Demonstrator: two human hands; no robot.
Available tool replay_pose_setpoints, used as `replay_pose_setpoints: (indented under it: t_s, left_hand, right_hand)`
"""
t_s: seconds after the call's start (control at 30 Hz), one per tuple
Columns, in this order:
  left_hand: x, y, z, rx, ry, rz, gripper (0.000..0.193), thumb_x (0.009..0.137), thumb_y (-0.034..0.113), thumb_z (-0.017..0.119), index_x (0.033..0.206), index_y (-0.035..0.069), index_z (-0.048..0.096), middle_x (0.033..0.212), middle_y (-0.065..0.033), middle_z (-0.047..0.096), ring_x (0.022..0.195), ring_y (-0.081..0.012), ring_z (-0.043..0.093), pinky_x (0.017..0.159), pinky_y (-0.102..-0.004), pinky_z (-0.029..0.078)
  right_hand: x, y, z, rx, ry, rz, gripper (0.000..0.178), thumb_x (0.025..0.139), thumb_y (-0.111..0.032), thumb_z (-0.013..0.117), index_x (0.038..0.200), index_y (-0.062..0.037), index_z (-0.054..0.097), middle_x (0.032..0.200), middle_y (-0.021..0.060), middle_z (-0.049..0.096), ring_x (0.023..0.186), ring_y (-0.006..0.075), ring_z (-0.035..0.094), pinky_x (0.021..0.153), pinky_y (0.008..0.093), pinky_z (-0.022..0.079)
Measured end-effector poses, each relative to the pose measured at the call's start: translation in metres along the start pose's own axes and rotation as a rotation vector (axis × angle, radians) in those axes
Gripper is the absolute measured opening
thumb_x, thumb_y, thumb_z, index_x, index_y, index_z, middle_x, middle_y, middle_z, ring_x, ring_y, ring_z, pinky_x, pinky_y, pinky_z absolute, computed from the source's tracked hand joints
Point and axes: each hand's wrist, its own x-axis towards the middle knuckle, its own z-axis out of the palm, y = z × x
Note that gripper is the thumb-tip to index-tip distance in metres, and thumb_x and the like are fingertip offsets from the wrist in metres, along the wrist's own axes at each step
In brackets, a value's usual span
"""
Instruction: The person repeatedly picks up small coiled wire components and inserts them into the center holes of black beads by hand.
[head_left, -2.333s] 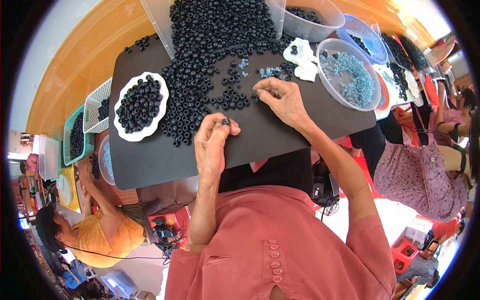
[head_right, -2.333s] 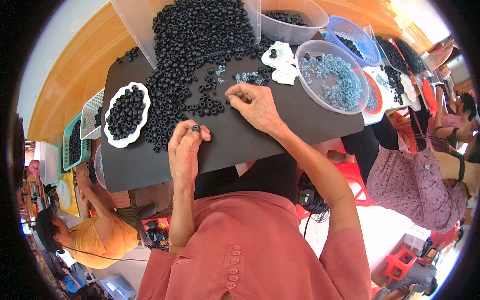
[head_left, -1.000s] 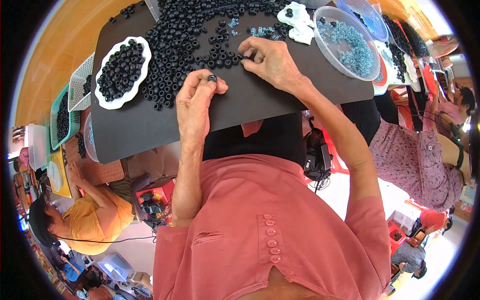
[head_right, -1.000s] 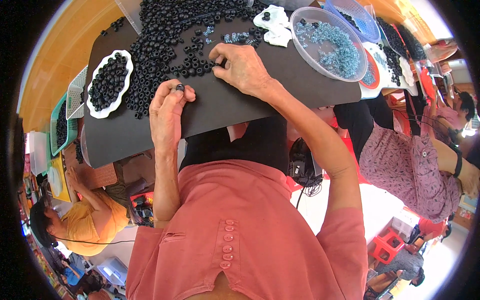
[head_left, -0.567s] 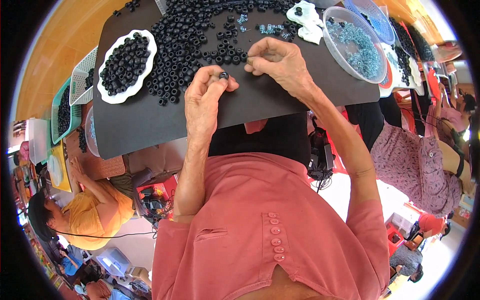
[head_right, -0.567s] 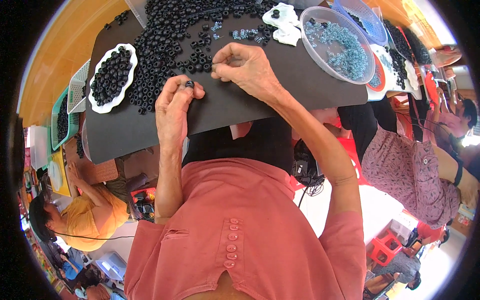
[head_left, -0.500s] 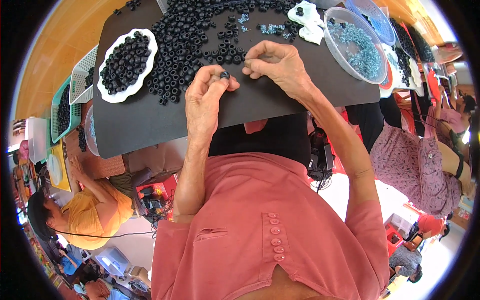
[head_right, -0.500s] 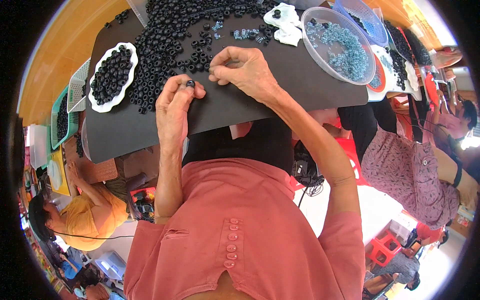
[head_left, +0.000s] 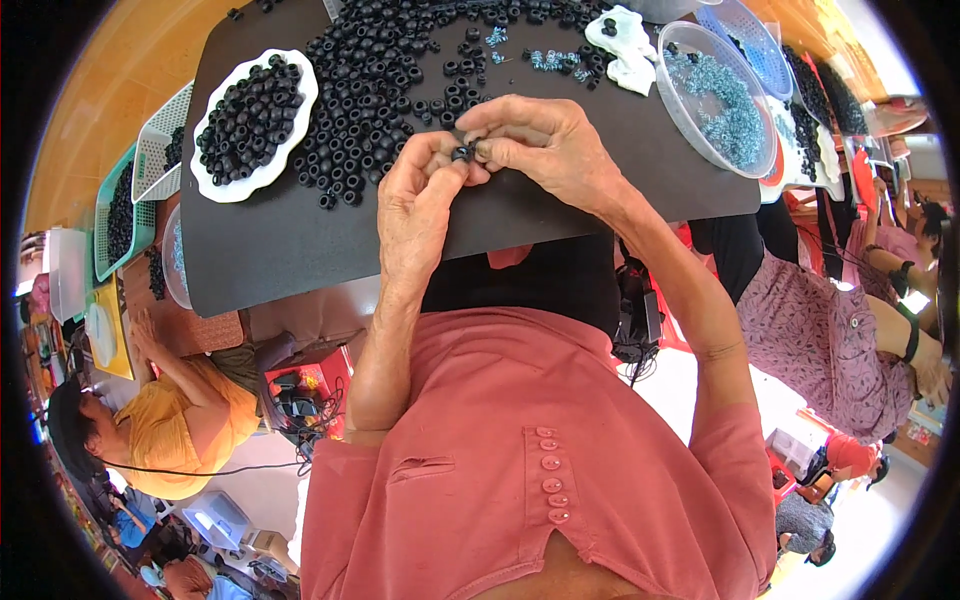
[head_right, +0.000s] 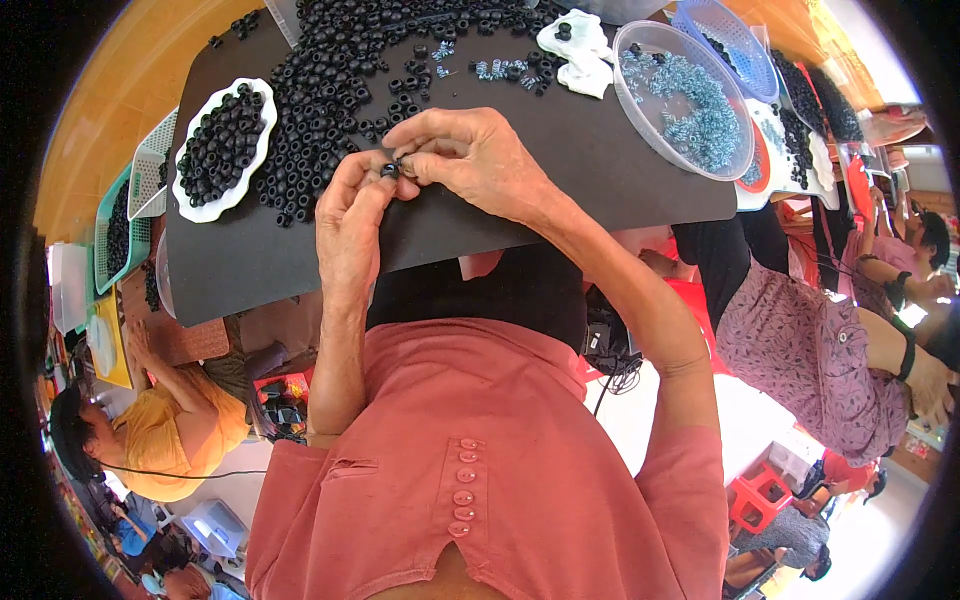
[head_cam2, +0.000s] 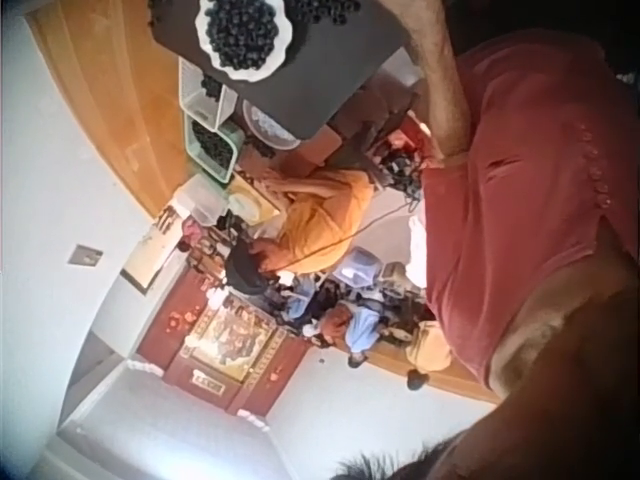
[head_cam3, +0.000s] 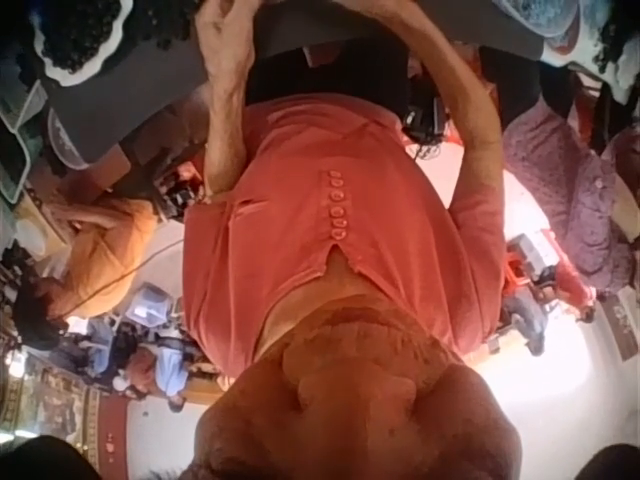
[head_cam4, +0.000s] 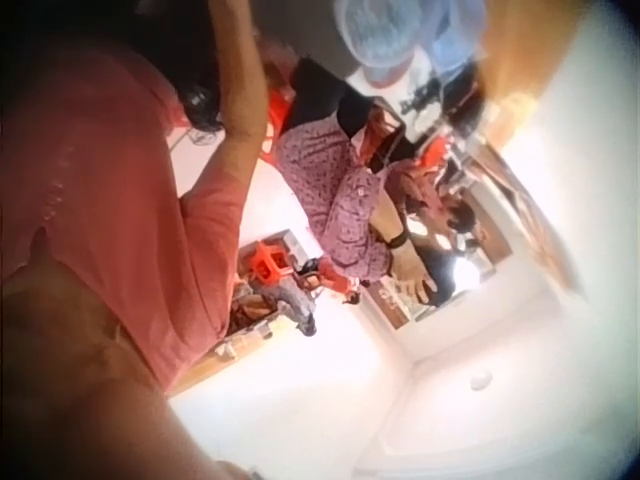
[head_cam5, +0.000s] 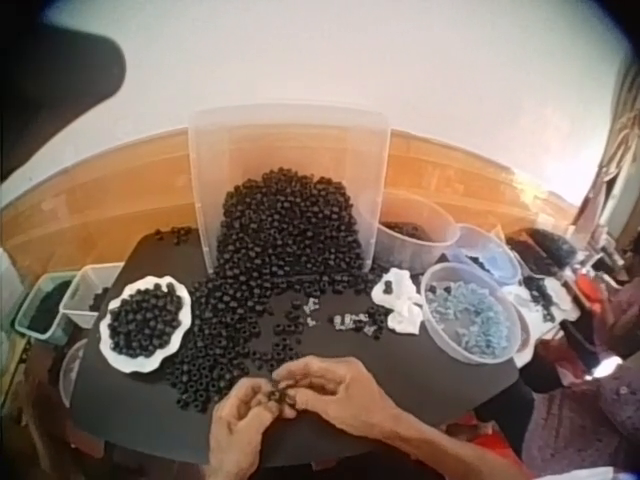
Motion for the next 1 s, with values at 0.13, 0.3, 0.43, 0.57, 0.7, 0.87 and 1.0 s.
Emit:
replay_pose_setpoints:
  t_s: [0.13, 0.3, 0.43, 0.57, 0.7, 0.87, 1.0]
  left_hand:
    - [-0.001, 0.0, 0.001, 0.011, 0.015, -0.021, 0.014, 0.086, 0.0, 0.05, 0.098, -0.002, 0.057, 0.082, -0.0064, 0.065, 0.08, -0.0093, 0.062, 0.076, -0.022, 0.047]
    - [0.0, -0.001, 0.001, 0.052, 0.022, 0.009, 0.013, 0.086, 0.0, 0.05, 0.097, -0.002, 0.057, 0.08, -0.0042, 0.064, 0.081, -0.0099, 0.064, 0.074, -0.0218, 0.048]
    - [0.0, -0.002, 0.001, 0.066, 0.028, 0.001, 0.013, 0.086, -0.001, 0.051, 0.098, -0.002, 0.057, 0.08, -0.0023, 0.061, 0.081, -0.01, 0.064, 0.073, -0.0213, 0.048]
    - [-0.001, 0.0, 0.003, 0.053, 0.041, -0.01, 0.014, 0.086, -0.002, 0.051, 0.099, -0.002, 0.057, 0.08, -0.0015, 0.06, 0.08, -0.0097, 0.064, 0.075, -0.0221, 0.049]
    - [-0.003, -0.003, 0.002, 0.066, 0.008, 0.015, 0.019, 0.088, 0.002, 0.05, 0.105, -0.002, 0.059, 0.086, -0.0039, 0.064, 0.081, -0.0075, 0.06, 0.077, -0.0202, 0.045]
    - [-0.002, -0.001, 0.005, 0.062, 0.007, 0.032, 0.019, 0.089, 0.003, 0.051, 0.105, -0.002, 0.059, 0.087, -0.0018, 0.063, 0.08, -0.0062, 0.058, 0.075, -0.0193, 0.045]
    - [-0.002, -0.003, 0.002, 0.073, 0.009, 0.042, 0.019, 0.089, 0.003, 0.051, 0.105, -0.003, 0.059, 0.089, -0.002, 0.063, 0.082, -0.0064, 0.059, 0.076, -0.0197, 0.045]
  right_hand:
    - [-0.001, -0.009, 0.001, -0.107, 0.043, 0.03, 0.016, 0.087, 0.003, 0.058, 0.101, 0.004, 0.066, 0.09, 0.0074, 0.066, 0.082, 0.0114, 0.063, 0.076, 0.0239, 0.052]
    - [0.001, -0.003, 0.002, -0.162, 0.06, -0.069, 0.014, 0.086, 0.004, 0.059, 0.098, 0.0029, 0.067, 0.094, 0.0059, 0.064, 0.081, 0.0104, 0.062, 0.073, 0.0227, 0.052]
    - [0.001, -0.004, 0.005, -0.191, 0.053, -0.171, 0.014, 0.085, 0.004, 0.059, 0.096, 0.001, 0.068, 0.095, 0.0051, 0.063, 0.078, 0.0101, 0.062, 0.07, 0.022, 0.051]
    - [0.001, -0.009, 0.006, -0.322, 0.038, -0.232, 0.016, 0.084, 0.006, 0.058, 0.095, 0.0007, 0.068, 0.093, 0.006, 0.063, 0.074, 0.0103, 0.062, 0.066, 0.0216, 0.05]
    - [0.001, -0.01, 0.009, -0.352, 0.039, -0.239, 0.017, 0.084, 0.007, 0.057, 0.095, 0.0012, 0.068, 0.092, 0.0064, 0.063, 0.072, 0.0104, 0.061, 0.064, 0.0214, 0.05]
    - [0.003, -0.009, 0.01, -0.352, 0.076, -0.243, 0.014, 0.081, 0.004, 0.061, 0.092, 0.0008, 0.068, 0.082, 0.0077, 0.065, 0.067, 0.0125, 0.065, 0.061, 0.0237, 0.053]
    - [0.002, 0.0, 0.017, -0.267, 0.137, -0.226, 0.016, 0.08, 0.003, 0.062, 0.094, 0.0001, 0.068, 0.085, 0.0081, 0.065, 0.067, 0.0132, 0.065, 0.061, 0.0241, 0.053]
